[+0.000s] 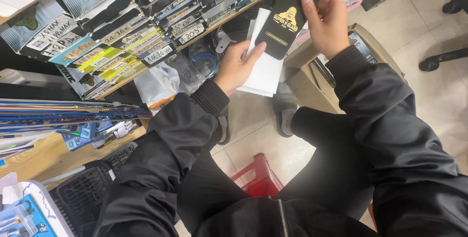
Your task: The person repeatedly takes small white paper sleeves and black 'Super X Glass' screen protector packages, inserts the packages into the sleeves, and places the assembled units into a cardboard box. The process is repeated multiple times with consistent handling.
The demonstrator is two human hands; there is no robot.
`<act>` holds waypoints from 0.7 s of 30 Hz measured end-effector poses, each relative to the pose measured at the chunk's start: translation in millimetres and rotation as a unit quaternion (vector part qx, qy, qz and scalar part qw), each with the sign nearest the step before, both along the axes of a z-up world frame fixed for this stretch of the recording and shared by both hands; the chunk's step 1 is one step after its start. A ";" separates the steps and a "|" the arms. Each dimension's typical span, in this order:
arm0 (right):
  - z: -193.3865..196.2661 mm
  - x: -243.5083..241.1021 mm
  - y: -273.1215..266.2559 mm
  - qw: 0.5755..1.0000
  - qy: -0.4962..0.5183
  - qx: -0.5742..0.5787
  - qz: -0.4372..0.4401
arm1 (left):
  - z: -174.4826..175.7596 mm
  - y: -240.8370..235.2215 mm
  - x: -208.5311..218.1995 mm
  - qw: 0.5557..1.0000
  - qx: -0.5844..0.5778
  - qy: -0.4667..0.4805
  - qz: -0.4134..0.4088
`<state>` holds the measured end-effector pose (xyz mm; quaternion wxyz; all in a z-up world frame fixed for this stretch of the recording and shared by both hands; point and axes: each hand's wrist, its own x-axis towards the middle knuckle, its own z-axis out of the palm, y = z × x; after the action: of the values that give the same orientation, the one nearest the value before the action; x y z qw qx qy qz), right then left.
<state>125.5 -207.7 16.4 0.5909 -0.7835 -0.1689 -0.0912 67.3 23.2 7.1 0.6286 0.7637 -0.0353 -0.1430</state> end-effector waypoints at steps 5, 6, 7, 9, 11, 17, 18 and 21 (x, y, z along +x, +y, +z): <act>22.7 -14.5 10.1 0.977 -0.033 -0.202 0.057 | 1.9 1.3 1.1 0.997 -0.008 -0.006 0.077; 24.8 -15.7 13.1 0.977 -0.034 -0.201 0.056 | 0.4 1.8 1.6 0.997 -0.008 -0.007 0.077; 26.9 -16.8 16.1 0.971 -0.023 -0.221 0.087 | -1.2 2.3 2.1 0.996 -0.016 -0.028 0.087; 31.6 -20.7 21.0 0.964 -0.009 -0.240 0.119 | -4.1 2.9 1.8 0.994 -0.023 -0.047 0.098; 38.8 -23.6 24.8 0.943 0.045 -0.253 0.213 | -4.7 3.5 3.8 0.991 -0.033 -0.049 0.117; 46.8 -29.4 23.1 0.939 0.129 -0.197 0.250 | 2.5 11.7 4.1 0.996 -0.047 -0.022 0.069; 46.4 -26.6 20.1 0.939 0.129 -0.197 0.249 | -2.7 11.0 5.2 0.996 -0.048 -0.021 0.069; 44.8 -17.7 11.1 0.937 0.162 -0.170 0.257 | -7.4 7.2 7.1 0.996 -0.053 -0.030 0.062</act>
<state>107.7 -196.7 61.2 0.4720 -0.8061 -0.2793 0.2222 74.4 30.4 -0.4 0.6744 0.7340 -0.0138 -0.0790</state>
